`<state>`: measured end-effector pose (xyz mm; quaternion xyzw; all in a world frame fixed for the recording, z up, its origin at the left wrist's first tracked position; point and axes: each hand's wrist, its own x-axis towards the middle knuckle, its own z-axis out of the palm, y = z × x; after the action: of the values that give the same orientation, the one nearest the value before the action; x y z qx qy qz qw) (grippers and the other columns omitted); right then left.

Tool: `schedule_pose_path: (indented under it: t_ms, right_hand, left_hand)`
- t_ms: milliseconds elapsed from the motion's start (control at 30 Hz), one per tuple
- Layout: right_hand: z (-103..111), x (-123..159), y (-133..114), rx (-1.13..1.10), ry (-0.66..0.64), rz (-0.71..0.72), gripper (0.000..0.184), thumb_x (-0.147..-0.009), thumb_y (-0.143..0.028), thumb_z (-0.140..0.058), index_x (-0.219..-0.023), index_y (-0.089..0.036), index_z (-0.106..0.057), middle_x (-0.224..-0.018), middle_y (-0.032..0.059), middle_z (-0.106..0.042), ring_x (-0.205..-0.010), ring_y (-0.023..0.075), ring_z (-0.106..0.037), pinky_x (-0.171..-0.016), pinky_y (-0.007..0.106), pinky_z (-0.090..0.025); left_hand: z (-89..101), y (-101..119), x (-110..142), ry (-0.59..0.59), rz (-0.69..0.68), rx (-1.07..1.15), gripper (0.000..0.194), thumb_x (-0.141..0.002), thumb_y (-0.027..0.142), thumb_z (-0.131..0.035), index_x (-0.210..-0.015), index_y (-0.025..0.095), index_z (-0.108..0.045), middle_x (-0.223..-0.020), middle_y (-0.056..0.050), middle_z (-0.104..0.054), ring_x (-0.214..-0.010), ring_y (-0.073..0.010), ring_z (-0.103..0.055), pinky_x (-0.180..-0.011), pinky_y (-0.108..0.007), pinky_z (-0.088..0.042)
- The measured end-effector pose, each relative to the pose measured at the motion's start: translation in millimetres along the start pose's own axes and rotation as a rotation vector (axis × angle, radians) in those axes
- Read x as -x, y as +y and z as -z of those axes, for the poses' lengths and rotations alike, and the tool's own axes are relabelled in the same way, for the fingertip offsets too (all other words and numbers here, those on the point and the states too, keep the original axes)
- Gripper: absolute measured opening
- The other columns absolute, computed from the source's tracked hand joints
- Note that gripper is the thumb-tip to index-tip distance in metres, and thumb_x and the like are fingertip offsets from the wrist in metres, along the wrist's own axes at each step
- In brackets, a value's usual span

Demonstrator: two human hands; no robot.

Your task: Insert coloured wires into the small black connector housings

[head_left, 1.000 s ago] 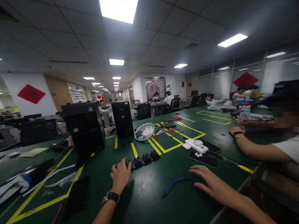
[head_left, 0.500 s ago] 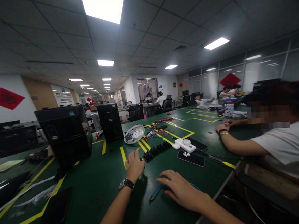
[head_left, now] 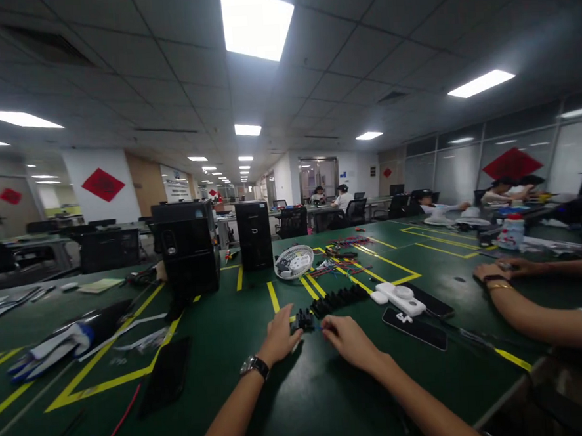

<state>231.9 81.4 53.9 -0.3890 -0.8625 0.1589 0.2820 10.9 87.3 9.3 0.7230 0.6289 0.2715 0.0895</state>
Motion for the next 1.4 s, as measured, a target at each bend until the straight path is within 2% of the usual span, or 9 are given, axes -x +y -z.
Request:
schedule_pose_path:
  t_ms: [167,333,467,567,667,767,900,1133,1400]
  right_hand:
    - [-20.8,-23.1,5.0,-0.076,0.157,-0.042,0.024,-0.088,-0.023,-0.04,-0.094,-0.018,-0.063,-0.082,0.0053,-0.068,-0.075,0.0187,-0.064,-0.068,0.026,-0.042]
    - [-21.9,-9.1,12.8,-0.097,0.19,-0.053,0.024,-0.089,-0.023,-0.038,-0.096,-0.017,-0.061,-0.084,0.0068,-0.068,-0.078,0.02,-0.063,-0.07,0.029,-0.044]
    - [-27.8,-9.2,11.7,-0.193,0.113,-0.082,0.021,-0.087,-0.027,-0.041,-0.084,-0.018,-0.06,-0.071,0.0018,-0.064,-0.066,0.0165,-0.06,-0.061,0.026,-0.043]
    - [-36.3,-25.7,-4.0,-0.349,-0.065,-0.157,0.022,-0.085,-0.032,-0.045,-0.083,-0.016,-0.06,-0.063,-0.0015,-0.059,-0.051,0.012,-0.053,-0.048,0.021,-0.039]
    - [-34.9,-48.6,-33.0,-0.414,-0.179,-0.111,0.028,-0.087,-0.037,-0.045,-0.082,-0.015,-0.062,-0.062,-0.0015,-0.058,-0.048,0.0113,-0.051,-0.045,0.02,-0.036]
    - [-24.3,-67.5,-64.1,-0.316,0.05,0.075,0.032,-0.089,-0.038,-0.046,-0.078,-0.015,-0.066,-0.071,0.0038,-0.064,-0.068,0.0176,-0.06,-0.059,0.026,-0.044]
    - [-24.7,-66.2,-91.6,-0.123,0.437,0.257,0.032,-0.094,-0.034,-0.04,-0.097,-0.016,-0.067,-0.089,0.0103,-0.066,-0.082,0.0203,-0.061,-0.077,0.031,-0.046]
    - [-65.2,-33.6,-94.2,0.005,0.183,0.324,0.026,-0.093,-0.026,-0.044,-0.108,-0.023,-0.066,-0.094,0.0059,-0.068,-0.084,0.017,-0.064,-0.076,0.026,-0.047]
    - [-66.6,-33.9,-92.1,0.114,0.121,0.313,0.028,-0.093,-0.025,-0.044,-0.111,-0.022,-0.065,-0.095,0.0072,-0.067,-0.085,0.0177,-0.064,-0.078,0.026,-0.046]
  left_hand:
    - [-8.0,9.2,-22.0,-0.013,-0.06,0.111,0.046,-0.075,0.034,-0.056,-0.118,0.02,-0.05,-0.128,-0.011,-0.054,-0.123,-0.0237,-0.043,-0.103,-0.037,-0.027]
    - [-2.7,15.9,-8.9,0.098,-0.036,0.175,0.038,-0.068,0.027,-0.064,-0.101,0.019,-0.049,-0.106,-0.007,-0.056,-0.103,-0.0219,-0.051,-0.09,-0.034,-0.038]
    - [15.1,5.5,24.4,0.238,0.039,0.324,0.038,-0.064,0.017,-0.064,-0.095,0.021,-0.042,-0.097,-0.003,-0.051,-0.092,-0.0179,-0.053,-0.081,-0.03,-0.042]
    - [30.4,-8.7,54.1,0.312,0.176,0.676,0.043,-0.064,0.016,-0.065,-0.094,0.023,-0.035,-0.084,0.002,-0.051,-0.076,-0.0149,-0.056,-0.07,-0.028,-0.045]
    - [46.0,-17.2,80.2,0.309,0.267,1.035,0.056,-0.063,0.021,-0.072,-0.1,0.025,-0.031,-0.09,0.0,-0.057,-0.075,-0.0152,-0.061,-0.07,-0.029,-0.048]
    - [59.2,-16.4,96.0,0.319,0.333,1.271,0.072,-0.057,0.021,-0.079,-0.11,0.026,-0.03,-0.111,-0.009,-0.058,-0.084,-0.0184,-0.065,-0.081,-0.036,-0.049]
    - [65.1,-12.6,100.7,0.286,0.359,1.411,0.081,-0.06,0.019,-0.079,-0.123,0.028,-0.029,-0.123,-0.014,-0.053,-0.088,-0.0206,-0.067,-0.088,-0.042,-0.048]
    - [55.5,-23.3,94.3,0.261,0.303,1.597,0.057,-0.074,0.014,-0.063,-0.121,0.027,-0.034,-0.121,-0.01,-0.057,-0.102,-0.0205,-0.063,-0.097,-0.043,-0.044]
    - [51.0,-15.9,97.2,0.233,0.281,1.684,0.045,-0.075,0.015,-0.063,-0.116,0.023,-0.046,-0.118,-0.008,-0.055,-0.106,-0.022,-0.059,-0.096,-0.045,-0.045]
